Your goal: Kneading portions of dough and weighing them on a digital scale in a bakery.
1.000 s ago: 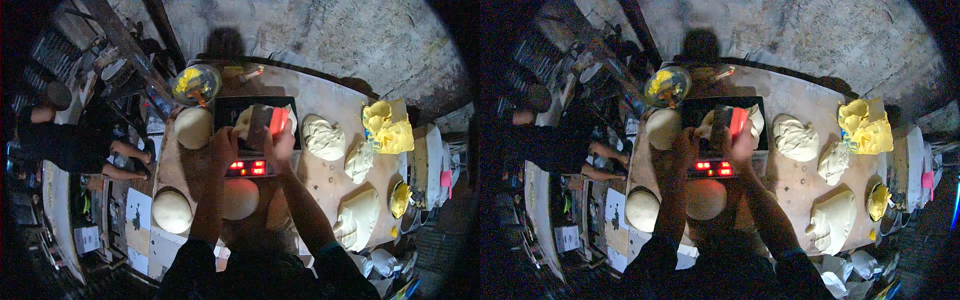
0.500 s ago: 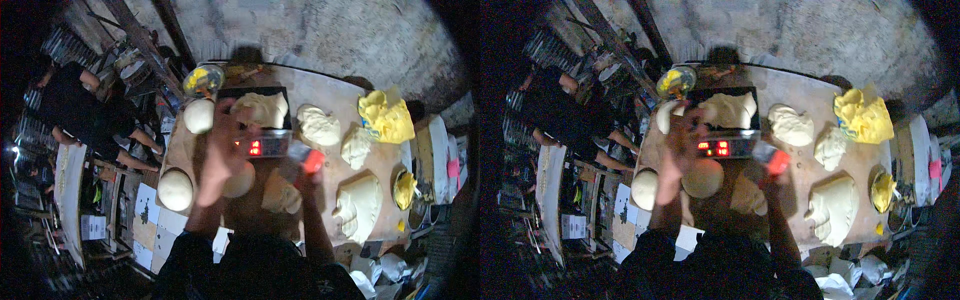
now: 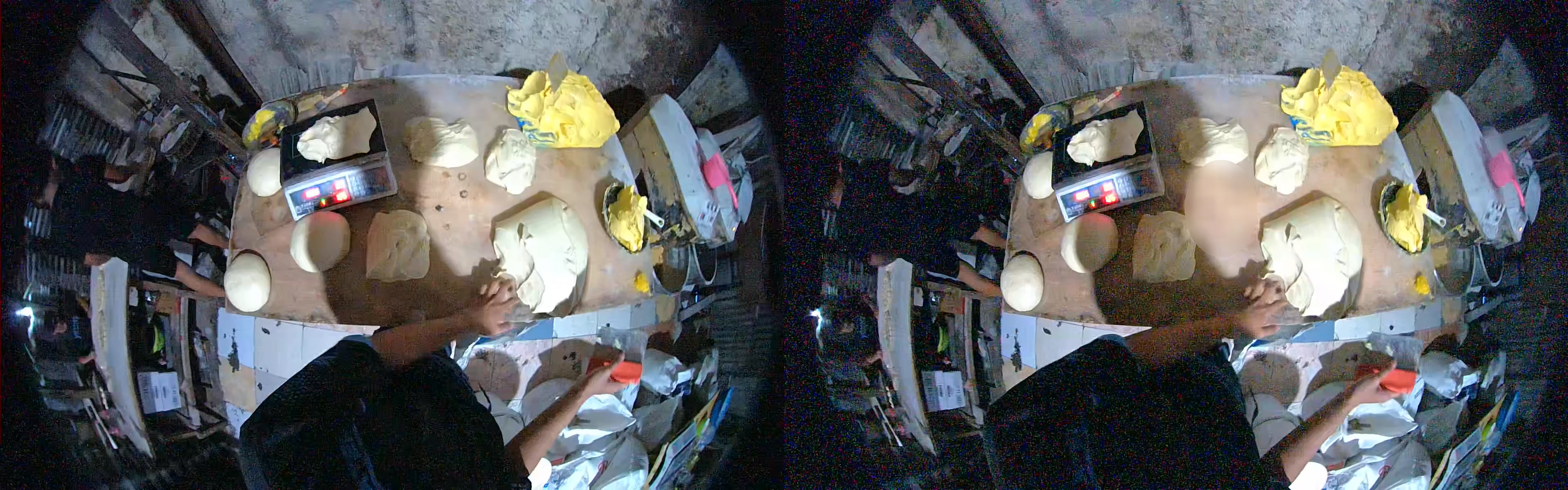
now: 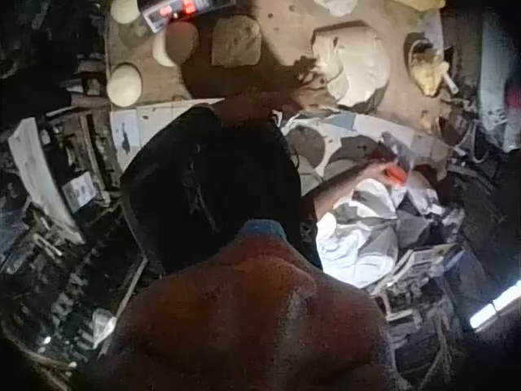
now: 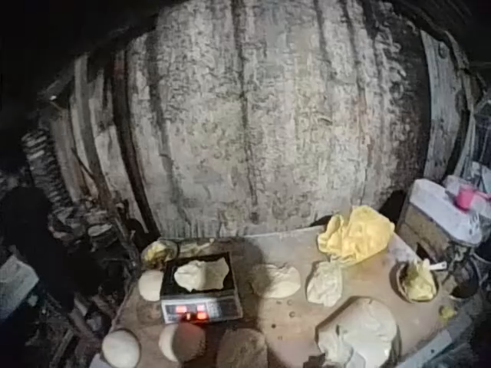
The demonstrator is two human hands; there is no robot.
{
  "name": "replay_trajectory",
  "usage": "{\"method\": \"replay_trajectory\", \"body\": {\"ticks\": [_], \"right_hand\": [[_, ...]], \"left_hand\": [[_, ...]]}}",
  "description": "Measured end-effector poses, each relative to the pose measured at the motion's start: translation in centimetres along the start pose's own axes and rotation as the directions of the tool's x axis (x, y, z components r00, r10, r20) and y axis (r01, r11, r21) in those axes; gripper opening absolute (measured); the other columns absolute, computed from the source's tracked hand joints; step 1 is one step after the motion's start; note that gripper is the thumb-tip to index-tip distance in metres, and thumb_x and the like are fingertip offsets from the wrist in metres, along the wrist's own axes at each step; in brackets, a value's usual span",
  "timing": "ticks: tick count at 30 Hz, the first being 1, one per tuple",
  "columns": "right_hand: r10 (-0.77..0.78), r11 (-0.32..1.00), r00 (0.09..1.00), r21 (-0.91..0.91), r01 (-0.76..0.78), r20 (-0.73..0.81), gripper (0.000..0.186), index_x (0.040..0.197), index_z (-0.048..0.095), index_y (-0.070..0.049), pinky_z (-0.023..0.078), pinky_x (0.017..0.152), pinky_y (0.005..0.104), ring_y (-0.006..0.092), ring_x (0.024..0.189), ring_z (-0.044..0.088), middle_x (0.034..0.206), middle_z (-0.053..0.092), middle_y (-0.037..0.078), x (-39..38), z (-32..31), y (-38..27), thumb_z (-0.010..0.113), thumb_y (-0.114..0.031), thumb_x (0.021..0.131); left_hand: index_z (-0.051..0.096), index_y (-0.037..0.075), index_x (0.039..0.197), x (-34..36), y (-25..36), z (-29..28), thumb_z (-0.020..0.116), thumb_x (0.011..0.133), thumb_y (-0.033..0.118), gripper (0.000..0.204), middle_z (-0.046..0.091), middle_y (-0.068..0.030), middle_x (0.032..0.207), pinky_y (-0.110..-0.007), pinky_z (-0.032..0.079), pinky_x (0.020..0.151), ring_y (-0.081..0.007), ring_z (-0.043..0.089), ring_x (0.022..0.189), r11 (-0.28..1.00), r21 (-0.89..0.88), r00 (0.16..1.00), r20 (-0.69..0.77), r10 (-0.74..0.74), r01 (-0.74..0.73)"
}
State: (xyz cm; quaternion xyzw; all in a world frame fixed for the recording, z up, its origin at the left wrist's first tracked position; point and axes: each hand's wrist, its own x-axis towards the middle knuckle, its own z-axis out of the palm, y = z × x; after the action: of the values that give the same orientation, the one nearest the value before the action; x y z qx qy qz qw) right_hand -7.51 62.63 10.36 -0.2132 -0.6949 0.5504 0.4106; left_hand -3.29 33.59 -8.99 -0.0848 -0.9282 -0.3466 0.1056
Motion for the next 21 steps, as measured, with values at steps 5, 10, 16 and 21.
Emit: {"method": "replay_trajectory", "body": {"ticks": [5, 10, 16, 21], "right_hand": [[-0.013, 0.999, 0.992, 0.045, 0.007, 0.127, 0.069, 0.132, 0.042, 0.003, 0.054, 0.079, 0.0352, 0.0219, 0.098, 0.057, 0.120, 0.056, 0.018, -6.3, 2.9, -2.7, 0.078, -0.024, 0.079], [0.103, 0.994, 0.580, -0.073, -0.076, 0.808, 0.055, 0.130, 0.040, 0.004, 0.042, 0.092, 0.0316, 0.0207, 0.105, 0.051, 0.123, 0.050, 0.014, -16.8, 7.6, 6.1, 0.067, -0.012, 0.086], [-0.092, 0.914, 0.579, -0.162, 0.371, 0.810, 0.064, 0.135, 0.040, -0.004, 0.037, 0.094, 0.0554, 0.0482, 0.115, 0.039, 0.125, 0.044, 0.025, -22.2, 13.2, 5.4, 0.062, -0.034, 0.084], [-0.261, 0.888, 0.226, 0.141, 0.439, 0.939, 0.025, 0.111, 0.059, -0.003, 0.047, 0.084, 0.0437, 0.0334, 0.097, 0.059, 0.099, 0.063, 0.015, -32.1, 31.3, -13.7, 0.058, -0.013, 0.088]], "left_hand": [[0.061, 0.006, 0.100, -3.5, -4.1, -10.6, 0.060, 0.082, 0.031, 0.031, 0.060, -0.0115, 0.106, -0.042, 0.042, 0.091, -0.0271, 0.056, 0.094, 0.941, -0.318, 0.901, -0.432, -0.040, -0.111], [0.064, 0.006, 0.089, -2.5, -8.4, -29.4, 0.063, 0.080, 0.024, 0.020, 0.064, -0.0133, 0.087, -0.041, 0.048, 0.078, -0.0331, 0.060, 0.081, 0.977, 0.009, 0.903, -0.382, -0.195, 0.215], [0.067, 0.005, 0.093, -5.7, -16.7, -46.0, 0.065, 0.085, 0.022, 0.019, 0.065, -0.0108, 0.086, -0.033, 0.051, 0.068, -0.0233, 0.064, 0.076, 0.921, -0.008, 0.610, -0.747, -0.264, 0.389], [0.058, 0.003, 0.107, -3.7, -23.2, -48.7, 0.064, 0.082, 0.012, 0.027, 0.061, -0.0113, 0.092, -0.032, 0.050, 0.074, -0.0220, 0.061, 0.084, 0.792, -0.214, 0.446, -0.730, -0.519, 0.572]]}}
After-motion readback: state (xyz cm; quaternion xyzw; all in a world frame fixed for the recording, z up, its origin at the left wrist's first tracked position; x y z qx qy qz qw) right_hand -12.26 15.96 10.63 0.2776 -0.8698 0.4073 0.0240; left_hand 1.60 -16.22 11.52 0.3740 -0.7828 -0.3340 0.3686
